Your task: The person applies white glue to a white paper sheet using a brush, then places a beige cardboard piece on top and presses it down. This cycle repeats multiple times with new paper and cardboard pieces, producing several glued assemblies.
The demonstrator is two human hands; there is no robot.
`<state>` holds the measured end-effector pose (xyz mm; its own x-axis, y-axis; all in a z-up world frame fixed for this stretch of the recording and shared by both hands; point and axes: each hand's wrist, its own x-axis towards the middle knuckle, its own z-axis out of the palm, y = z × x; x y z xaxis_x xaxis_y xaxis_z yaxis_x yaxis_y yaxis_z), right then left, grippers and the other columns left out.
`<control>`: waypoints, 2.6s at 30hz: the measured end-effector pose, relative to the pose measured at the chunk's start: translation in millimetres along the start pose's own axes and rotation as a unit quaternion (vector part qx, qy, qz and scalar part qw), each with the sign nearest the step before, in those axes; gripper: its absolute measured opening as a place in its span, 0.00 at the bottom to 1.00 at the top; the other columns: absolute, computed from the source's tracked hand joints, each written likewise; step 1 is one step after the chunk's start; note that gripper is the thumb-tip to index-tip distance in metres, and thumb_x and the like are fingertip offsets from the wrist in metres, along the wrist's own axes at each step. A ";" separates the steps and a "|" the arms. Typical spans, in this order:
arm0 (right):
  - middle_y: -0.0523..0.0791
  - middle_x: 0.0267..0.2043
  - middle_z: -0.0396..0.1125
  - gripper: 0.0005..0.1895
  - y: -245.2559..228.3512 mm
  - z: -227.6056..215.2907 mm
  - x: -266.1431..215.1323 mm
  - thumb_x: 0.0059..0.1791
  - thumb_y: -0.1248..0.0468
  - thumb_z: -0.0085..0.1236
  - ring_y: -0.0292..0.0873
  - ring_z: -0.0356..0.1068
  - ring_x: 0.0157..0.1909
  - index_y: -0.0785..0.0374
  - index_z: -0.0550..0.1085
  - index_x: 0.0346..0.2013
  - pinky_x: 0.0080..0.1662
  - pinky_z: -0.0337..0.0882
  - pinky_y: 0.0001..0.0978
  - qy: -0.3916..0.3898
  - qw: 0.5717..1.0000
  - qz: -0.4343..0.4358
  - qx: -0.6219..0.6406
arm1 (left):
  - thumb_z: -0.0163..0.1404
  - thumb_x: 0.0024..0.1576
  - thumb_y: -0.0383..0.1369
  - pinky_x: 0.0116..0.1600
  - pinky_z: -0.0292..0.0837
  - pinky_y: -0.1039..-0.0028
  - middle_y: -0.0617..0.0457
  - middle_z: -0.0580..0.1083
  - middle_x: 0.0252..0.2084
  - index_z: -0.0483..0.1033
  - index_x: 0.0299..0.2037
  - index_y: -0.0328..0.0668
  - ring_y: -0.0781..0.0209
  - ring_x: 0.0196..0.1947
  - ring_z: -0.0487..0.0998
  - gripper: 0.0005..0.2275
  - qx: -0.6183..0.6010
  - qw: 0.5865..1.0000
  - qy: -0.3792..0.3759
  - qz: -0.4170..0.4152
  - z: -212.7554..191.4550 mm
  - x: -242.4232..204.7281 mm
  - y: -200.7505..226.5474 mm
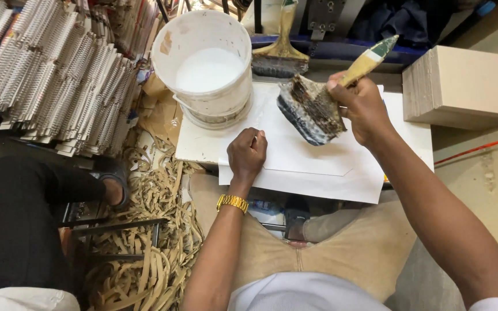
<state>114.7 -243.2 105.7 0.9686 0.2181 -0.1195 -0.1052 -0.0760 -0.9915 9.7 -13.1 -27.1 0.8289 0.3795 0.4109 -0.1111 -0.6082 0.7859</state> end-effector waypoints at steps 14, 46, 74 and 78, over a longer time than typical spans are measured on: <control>0.62 0.50 0.71 0.20 44.0 8.5 32.9 0.49 0.69 0.68 0.64 0.73 0.54 0.70 0.71 0.53 0.54 0.74 0.54 -0.040 0.966 -0.119 -0.226 | 0.43 0.62 0.35 0.25 0.65 0.72 0.55 0.60 0.13 0.77 0.35 0.46 0.61 0.15 0.65 0.09 -0.045 0.998 -0.004 -0.039 -10.4 0.0 11.7; 0.66 0.38 0.72 0.24 59.9 -37.4 -31.6 0.56 0.57 0.65 0.70 0.74 0.40 0.73 0.63 0.48 0.37 0.76 0.65 0.295 0.871 -0.055 -0.389 | 0.41 0.64 0.40 0.22 0.65 0.69 0.50 0.67 0.14 0.73 0.21 0.47 0.54 0.15 0.71 0.18 -0.007 0.997 -0.041 -0.060 -4.7 0.2 1.6; 0.48 0.40 0.72 0.13 78.6 3.4 -60.8 0.51 0.61 0.68 0.43 0.73 0.41 0.57 0.76 0.48 0.50 0.73 0.39 0.287 0.928 -0.141 -0.192 | 0.40 0.67 0.41 0.26 0.64 0.70 0.49 0.69 0.17 0.76 0.26 0.47 0.57 0.16 0.67 0.19 -0.094 0.994 -0.015 -0.044 -12.3 3.9 14.2; 0.55 0.43 0.72 0.14 115.5 -24.1 -83.8 0.52 0.63 0.69 0.55 0.74 0.46 0.64 0.76 0.49 0.52 0.71 0.45 0.317 0.899 -0.120 -0.277 | 0.40 0.67 0.41 0.25 0.64 0.71 0.51 0.69 0.17 0.76 0.25 0.48 0.58 0.16 0.67 0.19 -0.092 0.994 -0.012 -0.050 -11.4 2.6 9.6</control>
<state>26.8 -293.7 2.4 0.9004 -0.2924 0.3221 0.0823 -0.6126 -0.7861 4.5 -10.0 -13.2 0.8534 0.4142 0.3163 -0.1230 -0.4297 0.8946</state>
